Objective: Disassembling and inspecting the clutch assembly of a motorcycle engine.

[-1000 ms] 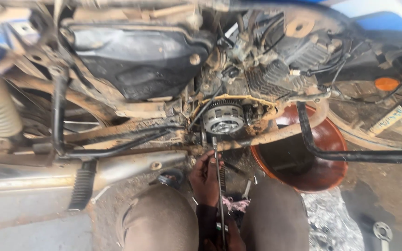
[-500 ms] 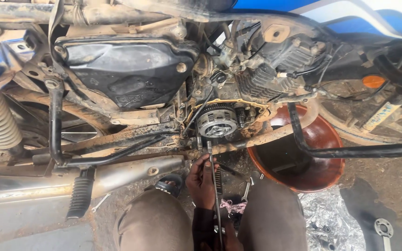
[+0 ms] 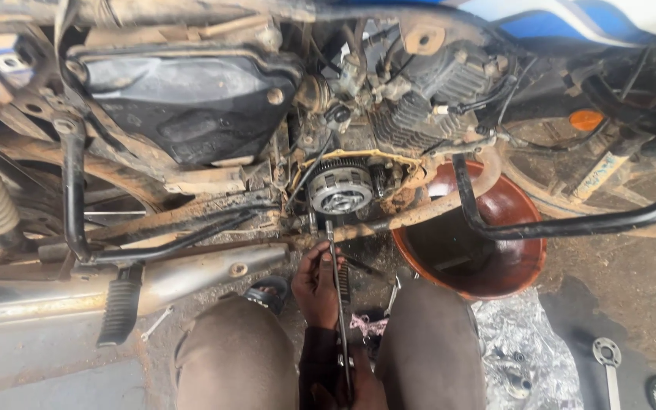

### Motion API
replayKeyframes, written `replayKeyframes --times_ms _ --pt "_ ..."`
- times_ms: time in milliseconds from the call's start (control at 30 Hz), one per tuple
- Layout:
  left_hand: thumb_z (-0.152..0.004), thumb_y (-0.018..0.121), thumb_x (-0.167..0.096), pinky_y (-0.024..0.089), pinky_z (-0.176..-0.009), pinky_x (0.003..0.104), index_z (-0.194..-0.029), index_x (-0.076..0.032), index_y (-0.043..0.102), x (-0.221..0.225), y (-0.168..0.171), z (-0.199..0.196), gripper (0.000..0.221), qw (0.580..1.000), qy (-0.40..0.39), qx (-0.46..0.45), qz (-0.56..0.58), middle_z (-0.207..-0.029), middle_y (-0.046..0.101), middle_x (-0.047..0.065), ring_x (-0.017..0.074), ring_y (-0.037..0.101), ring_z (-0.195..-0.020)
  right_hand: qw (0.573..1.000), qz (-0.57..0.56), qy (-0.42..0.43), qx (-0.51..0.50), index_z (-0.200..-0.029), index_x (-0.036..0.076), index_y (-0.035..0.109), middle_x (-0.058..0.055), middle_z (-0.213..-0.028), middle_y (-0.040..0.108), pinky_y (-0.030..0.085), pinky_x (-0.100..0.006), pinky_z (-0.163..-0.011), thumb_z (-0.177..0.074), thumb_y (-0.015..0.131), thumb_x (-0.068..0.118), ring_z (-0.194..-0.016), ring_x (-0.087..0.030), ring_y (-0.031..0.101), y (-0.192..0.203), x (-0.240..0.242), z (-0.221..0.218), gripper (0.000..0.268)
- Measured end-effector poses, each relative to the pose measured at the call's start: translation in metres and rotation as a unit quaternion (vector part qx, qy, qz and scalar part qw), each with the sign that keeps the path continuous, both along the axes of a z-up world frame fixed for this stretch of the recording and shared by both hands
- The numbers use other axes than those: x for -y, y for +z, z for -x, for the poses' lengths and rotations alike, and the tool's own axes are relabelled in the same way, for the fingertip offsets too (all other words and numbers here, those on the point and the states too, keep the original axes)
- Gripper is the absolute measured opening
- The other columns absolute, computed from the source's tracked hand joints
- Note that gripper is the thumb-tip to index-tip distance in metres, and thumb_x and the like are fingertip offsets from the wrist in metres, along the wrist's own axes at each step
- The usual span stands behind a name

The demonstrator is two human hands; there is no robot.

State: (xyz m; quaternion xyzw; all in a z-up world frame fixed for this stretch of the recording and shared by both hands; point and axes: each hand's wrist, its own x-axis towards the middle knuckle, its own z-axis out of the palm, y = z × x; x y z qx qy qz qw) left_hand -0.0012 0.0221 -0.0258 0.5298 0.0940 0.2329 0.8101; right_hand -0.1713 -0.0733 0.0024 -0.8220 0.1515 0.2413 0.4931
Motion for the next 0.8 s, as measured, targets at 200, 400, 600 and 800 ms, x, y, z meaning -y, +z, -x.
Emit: replayKeyframes --times_ms 200,400,600,800 --pt "-0.102 0.061 -0.012 0.06 -0.076 0.027 -0.122 0.0 0.068 0.0 -0.004 -0.002 0.025 1.0 0.0 0.018 -0.003 -0.102 0.078 0.012 0.0141 0.074 -0.087 0.993 -0.113 -0.031 0.032 -0.14 0.016 0.05 -0.005 -0.083 0.078 0.059 -0.025 -0.072 -0.075 0.083 0.014 -0.078 -0.01 0.076 0.01 -0.009 -0.024 0.074" --pt "-0.101 0.062 -0.015 0.062 -0.079 0.027 -0.127 -0.001 0.065 -0.003 0.015 -0.005 0.029 0.999 -0.008 -0.017 -0.033 -0.107 0.076 0.014 0.0145 0.075 -0.09 0.984 -0.137 -0.064 0.09 -0.132 0.011 0.056 -0.005 -0.081 0.076 0.06 -0.026 -0.067 -0.072 0.083 0.005 -0.074 -0.012 0.074 -0.046 -0.009 -0.013 0.066" --pt "-0.087 0.073 -0.046 0.057 -0.078 0.037 -0.138 0.001 0.052 -0.004 0.091 -0.025 0.073 0.963 -0.001 -0.233 -0.133 -0.109 0.074 0.021 0.0245 0.072 -0.092 0.893 -0.415 -0.173 0.009 -0.125 0.013 0.066 -0.001 -0.051 0.05 0.036 -0.028 -0.04 -0.08 0.072 0.024 -0.041 -0.011 0.045 -0.065 0.029 -0.014 0.047" --pt "-0.084 0.066 -0.067 0.058 -0.09 0.051 -0.151 0.0 0.043 -0.014 0.175 -0.035 0.097 0.823 -0.059 -0.359 -0.436 -0.12 0.065 0.035 0.0412 0.072 -0.107 0.906 -0.25 -0.336 0.064 -0.108 -0.002 0.071 0.005 -0.047 0.029 0.017 -0.025 -0.037 -0.09 0.065 0.037 -0.038 -0.005 0.024 -0.009 0.02 -0.006 0.044"
